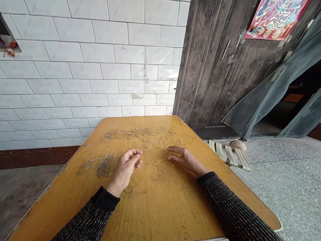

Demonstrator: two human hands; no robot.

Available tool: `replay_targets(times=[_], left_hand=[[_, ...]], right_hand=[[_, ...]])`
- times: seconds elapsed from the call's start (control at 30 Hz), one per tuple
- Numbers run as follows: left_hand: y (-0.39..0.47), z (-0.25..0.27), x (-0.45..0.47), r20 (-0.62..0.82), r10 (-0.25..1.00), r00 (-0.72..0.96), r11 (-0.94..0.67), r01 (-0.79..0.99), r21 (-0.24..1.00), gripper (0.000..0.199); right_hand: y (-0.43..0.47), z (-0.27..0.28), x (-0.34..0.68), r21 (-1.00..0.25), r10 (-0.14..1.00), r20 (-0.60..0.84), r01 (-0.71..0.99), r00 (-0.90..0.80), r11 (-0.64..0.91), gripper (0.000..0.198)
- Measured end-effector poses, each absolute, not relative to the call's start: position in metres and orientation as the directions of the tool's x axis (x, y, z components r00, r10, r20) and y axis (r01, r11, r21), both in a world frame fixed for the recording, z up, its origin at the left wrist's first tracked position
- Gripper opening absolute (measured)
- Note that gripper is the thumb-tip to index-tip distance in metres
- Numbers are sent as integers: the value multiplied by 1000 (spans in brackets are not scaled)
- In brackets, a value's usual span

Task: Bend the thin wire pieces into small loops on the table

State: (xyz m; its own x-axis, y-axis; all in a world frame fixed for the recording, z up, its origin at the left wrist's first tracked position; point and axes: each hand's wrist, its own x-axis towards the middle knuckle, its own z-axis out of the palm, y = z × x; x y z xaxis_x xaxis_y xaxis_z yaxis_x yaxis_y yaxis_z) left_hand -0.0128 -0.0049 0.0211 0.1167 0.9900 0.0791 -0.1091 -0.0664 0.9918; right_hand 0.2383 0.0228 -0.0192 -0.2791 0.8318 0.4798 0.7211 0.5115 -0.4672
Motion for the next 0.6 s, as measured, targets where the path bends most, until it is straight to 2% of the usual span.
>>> replay_targets(times=[0.2, 0.3, 0.37, 0.43, 0.5, 0.6], left_hand=[[4, 26, -24, 154, 988, -3, -153, -113, 982, 14], [11, 30, -36, 220, 975, -14, -220, -3, 976, 12], [14, 32, -45, 228, 970, 89, -241, 184, 953, 13], [14, 35, -54, 169, 952, 254, -263, 400, 878, 15], [10, 37, -59, 98, 914, 393, -326, 571, 753, 17], [5, 38, -62, 99, 862, 496, -459, 686, 565, 17]], right_hand=[[18, -20, 234, -417, 827, 461, 744, -322, 522, 35], [16, -20, 231, -397, 805, 470, 727, -362, 560, 34], [15, -19, 230, -381, 768, 453, 681, -453, 626, 29], [15, -18, 229, -351, 734, 439, 653, -518, 671, 22], [15, -17, 230, -322, 716, 434, 648, -547, 691, 18], [17, -18, 230, -290, 720, 443, 675, -534, 678, 19]])
